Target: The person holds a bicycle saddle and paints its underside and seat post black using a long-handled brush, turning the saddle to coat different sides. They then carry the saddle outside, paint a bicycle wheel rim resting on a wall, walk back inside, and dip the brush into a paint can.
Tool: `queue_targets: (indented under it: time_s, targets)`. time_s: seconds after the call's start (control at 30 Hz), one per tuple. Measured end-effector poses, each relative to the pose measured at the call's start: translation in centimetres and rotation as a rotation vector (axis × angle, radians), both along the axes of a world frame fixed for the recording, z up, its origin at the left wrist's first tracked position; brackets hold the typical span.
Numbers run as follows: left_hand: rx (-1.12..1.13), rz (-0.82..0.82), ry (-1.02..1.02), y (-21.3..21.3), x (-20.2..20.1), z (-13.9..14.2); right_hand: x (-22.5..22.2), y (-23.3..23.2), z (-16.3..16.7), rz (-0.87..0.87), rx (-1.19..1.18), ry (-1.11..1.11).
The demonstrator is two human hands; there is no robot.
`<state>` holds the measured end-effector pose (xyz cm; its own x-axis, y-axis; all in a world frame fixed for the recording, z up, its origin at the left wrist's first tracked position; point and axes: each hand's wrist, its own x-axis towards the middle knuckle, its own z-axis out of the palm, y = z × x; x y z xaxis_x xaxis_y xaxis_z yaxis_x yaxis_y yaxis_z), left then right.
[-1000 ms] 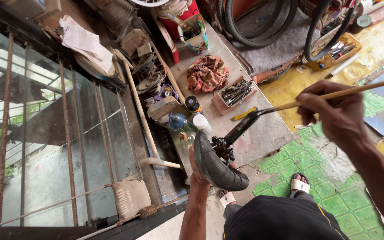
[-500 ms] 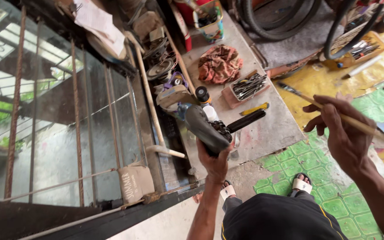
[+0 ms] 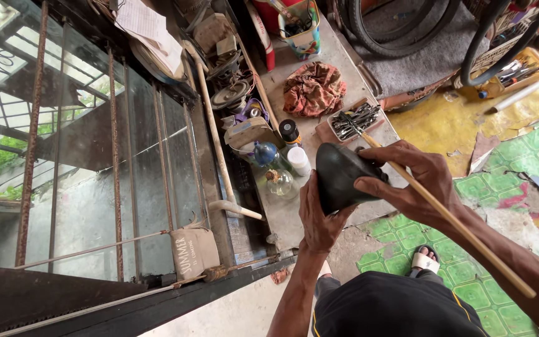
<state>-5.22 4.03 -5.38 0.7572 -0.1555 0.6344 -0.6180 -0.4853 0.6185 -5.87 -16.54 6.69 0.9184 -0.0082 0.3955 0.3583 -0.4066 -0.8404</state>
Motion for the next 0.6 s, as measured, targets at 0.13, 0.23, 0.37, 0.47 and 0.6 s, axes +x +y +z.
queue_targets:
  time_s: [0.13, 0.23, 0.37, 0.47, 0.6]
  targets:
    - [0.004, 0.214, 0.022, -1.1, -0.3, 0.0, 0.2, 0.2, -0.2, -0.066, 0.094, -0.030]
    - [-0.471, 0.251, 0.480, -2.0, -0.9, -1.4, 0.4, -0.3, -1.1, -0.101, 0.063, -0.101]
    - [-1.372, -0.083, 1.504, -2.7, -0.3, -3.6, 0.3, -1.4, -2.7, -0.047, -0.012, -0.169]
    - [-1.495, -0.516, 1.611, -3.4, 1.2, -4.6, 0.1, -1.6, -3.9, 0.088, -0.030, -0.223]
    - [-1.762, -0.461, 1.582, -3.9, 2.4, -5.4, -0.6, -1.5, -5.3, 0.266, -0.132, -0.302]
